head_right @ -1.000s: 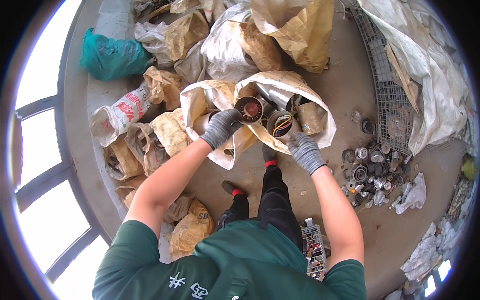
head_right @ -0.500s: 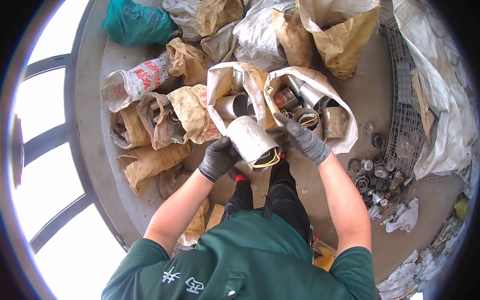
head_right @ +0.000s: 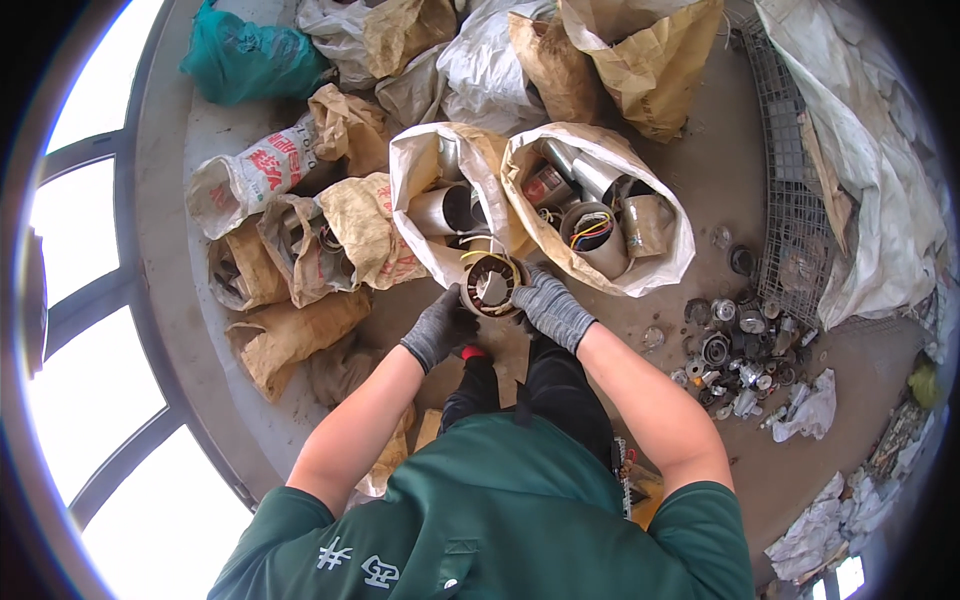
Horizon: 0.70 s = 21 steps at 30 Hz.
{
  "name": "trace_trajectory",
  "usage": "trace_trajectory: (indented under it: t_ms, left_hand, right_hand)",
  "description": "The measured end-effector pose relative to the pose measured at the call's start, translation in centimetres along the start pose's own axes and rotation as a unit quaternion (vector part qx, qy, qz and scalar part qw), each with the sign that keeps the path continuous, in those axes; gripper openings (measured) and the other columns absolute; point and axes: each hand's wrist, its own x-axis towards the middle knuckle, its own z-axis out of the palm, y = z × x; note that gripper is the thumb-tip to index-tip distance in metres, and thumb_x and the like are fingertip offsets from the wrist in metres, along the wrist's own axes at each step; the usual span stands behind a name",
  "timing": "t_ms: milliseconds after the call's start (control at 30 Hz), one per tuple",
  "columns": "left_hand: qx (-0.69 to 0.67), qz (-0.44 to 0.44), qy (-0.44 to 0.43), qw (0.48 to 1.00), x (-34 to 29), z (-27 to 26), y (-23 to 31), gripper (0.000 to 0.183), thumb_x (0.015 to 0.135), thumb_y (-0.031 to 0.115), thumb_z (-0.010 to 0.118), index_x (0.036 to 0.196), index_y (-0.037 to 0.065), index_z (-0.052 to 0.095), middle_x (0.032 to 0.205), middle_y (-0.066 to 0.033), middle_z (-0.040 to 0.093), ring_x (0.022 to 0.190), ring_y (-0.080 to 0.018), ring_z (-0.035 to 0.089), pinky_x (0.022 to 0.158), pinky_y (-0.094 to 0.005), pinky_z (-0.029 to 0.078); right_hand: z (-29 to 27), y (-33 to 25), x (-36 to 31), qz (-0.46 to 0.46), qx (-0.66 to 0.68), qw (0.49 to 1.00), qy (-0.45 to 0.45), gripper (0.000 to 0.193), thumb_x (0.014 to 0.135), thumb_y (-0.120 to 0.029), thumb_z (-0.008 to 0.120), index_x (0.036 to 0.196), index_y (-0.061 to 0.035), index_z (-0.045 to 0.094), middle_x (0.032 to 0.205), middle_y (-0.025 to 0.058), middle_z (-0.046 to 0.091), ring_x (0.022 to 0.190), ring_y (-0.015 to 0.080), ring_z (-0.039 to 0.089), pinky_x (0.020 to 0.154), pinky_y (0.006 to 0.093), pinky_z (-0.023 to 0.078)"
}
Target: The person, wearing gloves, sorts through metal scrap components, picking them up from the floor and placing them into different bags and a metal wire cart.
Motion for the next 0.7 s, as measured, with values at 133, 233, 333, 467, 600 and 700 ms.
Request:
trace_trajectory:
  t_ms: [133, 233, 333, 467, 600, 700]
  left_hand:
    - [-0.837, -0.187, 0.217, 0.466, -0.7, 0.4, 0.4, 0.052, 0.095, 0.014, 0.058, 0.143, 0.003, 0.042, 0.133, -0.0176, 0.055, 0.12, -0.034, 0.056, 0.109, -0.0494, 0.041]
    - [-0.793, -0.211, 0.28, 0.499, -1.4, 0.8, 0.7, 0.053, 0.095, 0.004, 0.053, 0.146, 0.005, 0.039, 0.135, -0.0188, 0.052, 0.118, -0.0333, 0.057, 0.105, -0.0463, 0.046]
    - [-0.722, -0.258, 0.323, 0.554, -2.4, -0.5, 2.4, 0.053, 0.094, -0.001, 0.053, 0.145, 0.007, 0.04, 0.128, -0.016, 0.056, 0.113, -0.0288, 0.058, 0.1, -0.0408, 0.048]
    - [-0.62, -0.28, 0.352, 0.644, -5.4, 0.3, 1.3, 0.044, 0.092, -0.003, 0.053, 0.135, 0.004, 0.051, 0.117, -0.0122, 0.062, 0.109, -0.0222, 0.058, 0.097, -0.0335, 0.047]
    - [-0.572, -0.337, 0.348, 0.662, -8.8, 1.5, 1.3, 0.033, 0.09, -0.002, 0.05, 0.121, -0.001, 0.061, 0.116, -0.0132, 0.064, 0.108, -0.0219, 0.059, 0.098, -0.0334, 0.047]
    - [-0.588, -0.369, 0.369, 0.618, -12.0, 2.8, 1.2, 0.032, 0.089, 0.0, 0.051, 0.118, -0.001, 0.062, 0.114, -0.0122, 0.065, 0.105, -0.0214, 0.06, 0.097, -0.0328, 0.047]
  right_hand:
    - [-0.1, 3.3, 0.5, 0.041, 0.076, 0.996, -0.021, 0.033, 0.092, -0.017, 0.054, 0.122, -0.0052, 0.058, 0.075, 0.0079, 0.066, 0.049, 0.0146, 0.061, 0.04, 0.0257, 0.048]
    - [-0.9, 4.2, 1.2, 0.059, 0.106, 0.99, -0.073, 0.037, 0.094, -0.026, 0.06, 0.124, -0.0048, 0.056, 0.082, 0.009, 0.067, 0.055, 0.0179, 0.064, 0.046, 0.0303, 0.053]
    - [-3.1, 4.3, 3.4, 0.068, 0.063, 0.996, -0.002, 0.064, 0.093, -0.031, 0.067, 0.145, -0.0069, 0.038, 0.088, 0.0095, 0.066, 0.058, 0.0177, 0.062, 0.049, 0.0308, 0.051]
    - [-7.8, 2.9, 11.2, -0.021, 0.098, 0.977, 0.188, 0.044, 0.097, -0.025, 0.058, 0.137, -0.009, 0.051, 0.107, 0.0115, 0.068, 0.08, 0.0211, 0.069, 0.069, 0.0335, 0.058]
    - [-10.8, -1.6, 19.5, -0.186, -0.532, 0.793, 0.233, 0.035, 0.086, -0.019, 0.061, 0.117, -0.0025, 0.065, 0.12, 0.0182, 0.066, 0.112, 0.0357, 0.062, 0.098, 0.0421, 0.048]
    - [-9.4, -5.9, 24.3, -0.114, -0.713, 0.658, 0.214, 0.036, 0.088, -0.02, 0.055, 0.119, -0.0068, 0.066, 0.128, 0.0185, 0.062, 0.117, 0.035, 0.06, 0.101, 0.0427, 0.047]
